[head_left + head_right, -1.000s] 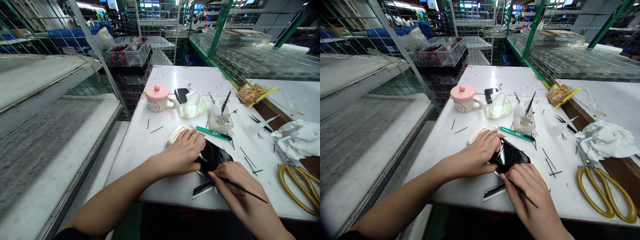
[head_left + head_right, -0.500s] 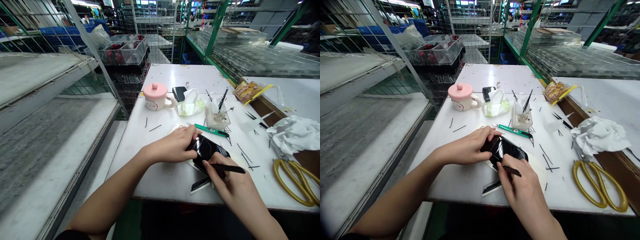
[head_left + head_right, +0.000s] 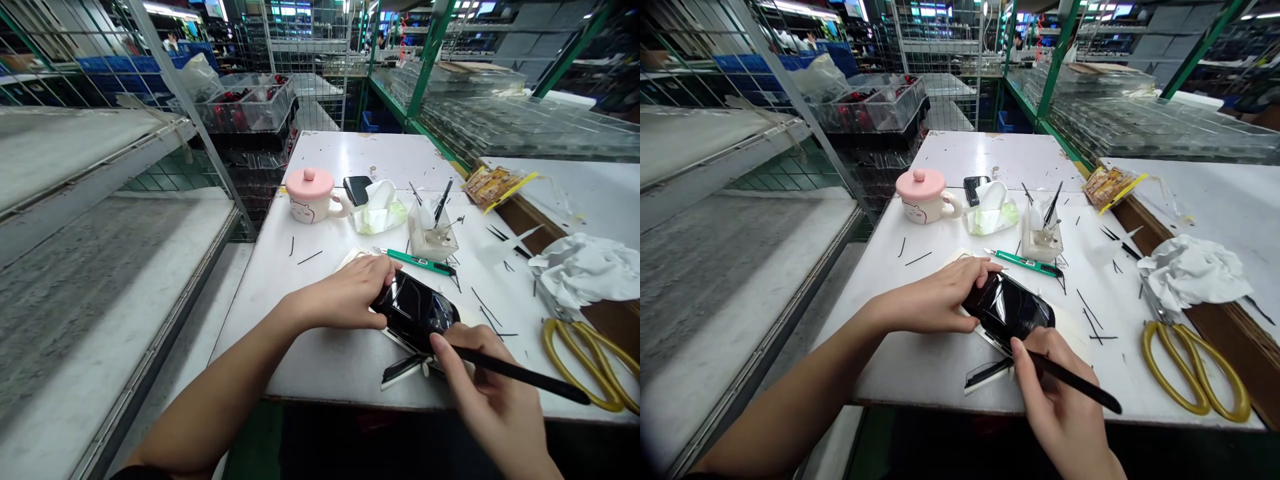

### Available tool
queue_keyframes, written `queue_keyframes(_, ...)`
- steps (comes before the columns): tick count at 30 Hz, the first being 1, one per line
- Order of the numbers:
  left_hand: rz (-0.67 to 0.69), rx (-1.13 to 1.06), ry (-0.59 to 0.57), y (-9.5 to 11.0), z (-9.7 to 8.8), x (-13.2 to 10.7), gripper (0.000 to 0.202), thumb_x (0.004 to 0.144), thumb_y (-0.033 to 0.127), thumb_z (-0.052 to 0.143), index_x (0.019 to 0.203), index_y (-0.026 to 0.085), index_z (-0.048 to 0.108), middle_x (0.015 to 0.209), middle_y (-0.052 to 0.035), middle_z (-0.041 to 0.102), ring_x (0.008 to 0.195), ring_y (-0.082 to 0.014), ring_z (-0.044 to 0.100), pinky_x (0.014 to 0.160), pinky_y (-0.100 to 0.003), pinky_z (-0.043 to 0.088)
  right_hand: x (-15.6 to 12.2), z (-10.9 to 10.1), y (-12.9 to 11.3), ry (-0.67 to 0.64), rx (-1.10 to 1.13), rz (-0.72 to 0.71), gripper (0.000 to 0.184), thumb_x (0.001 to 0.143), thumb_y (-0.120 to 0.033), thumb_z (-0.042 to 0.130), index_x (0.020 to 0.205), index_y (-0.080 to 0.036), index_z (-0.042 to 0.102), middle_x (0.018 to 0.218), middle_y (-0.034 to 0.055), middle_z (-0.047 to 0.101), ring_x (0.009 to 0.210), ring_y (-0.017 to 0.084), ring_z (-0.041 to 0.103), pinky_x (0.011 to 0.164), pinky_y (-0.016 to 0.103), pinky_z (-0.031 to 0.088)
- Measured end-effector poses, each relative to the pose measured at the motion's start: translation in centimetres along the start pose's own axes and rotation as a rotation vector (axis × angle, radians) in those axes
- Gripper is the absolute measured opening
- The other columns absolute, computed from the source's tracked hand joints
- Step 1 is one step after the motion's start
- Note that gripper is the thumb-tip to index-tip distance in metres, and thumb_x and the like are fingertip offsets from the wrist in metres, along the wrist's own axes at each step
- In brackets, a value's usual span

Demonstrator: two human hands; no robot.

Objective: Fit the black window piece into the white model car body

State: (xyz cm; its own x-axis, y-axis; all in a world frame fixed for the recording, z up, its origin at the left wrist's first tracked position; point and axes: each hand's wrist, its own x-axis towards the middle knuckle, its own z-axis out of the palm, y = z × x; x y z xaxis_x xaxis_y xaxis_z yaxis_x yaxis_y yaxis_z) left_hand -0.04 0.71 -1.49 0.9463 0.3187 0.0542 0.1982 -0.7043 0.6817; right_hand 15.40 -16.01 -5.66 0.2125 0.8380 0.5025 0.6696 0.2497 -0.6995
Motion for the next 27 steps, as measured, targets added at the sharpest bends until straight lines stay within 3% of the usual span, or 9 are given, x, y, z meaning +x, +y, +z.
queue_keyframes(27,0.069,0.054,0.034,-0.2,0.4,0.0,0.037,0.071,0.01,0.06,0.088,0.024,0.03,0.135,-0.0132,0.05,0.126,-0.0291,0.045,0.104,-0.046,0.039,-0.5,0.9,0.9,-0.082,-0.039,0.003,0.014,0.093,-0.014,0.058,0.083,-0.022,0.053,0.07,-0.0017,0.052,0.06,0.012,0.048,0.057,0.026,0.041)
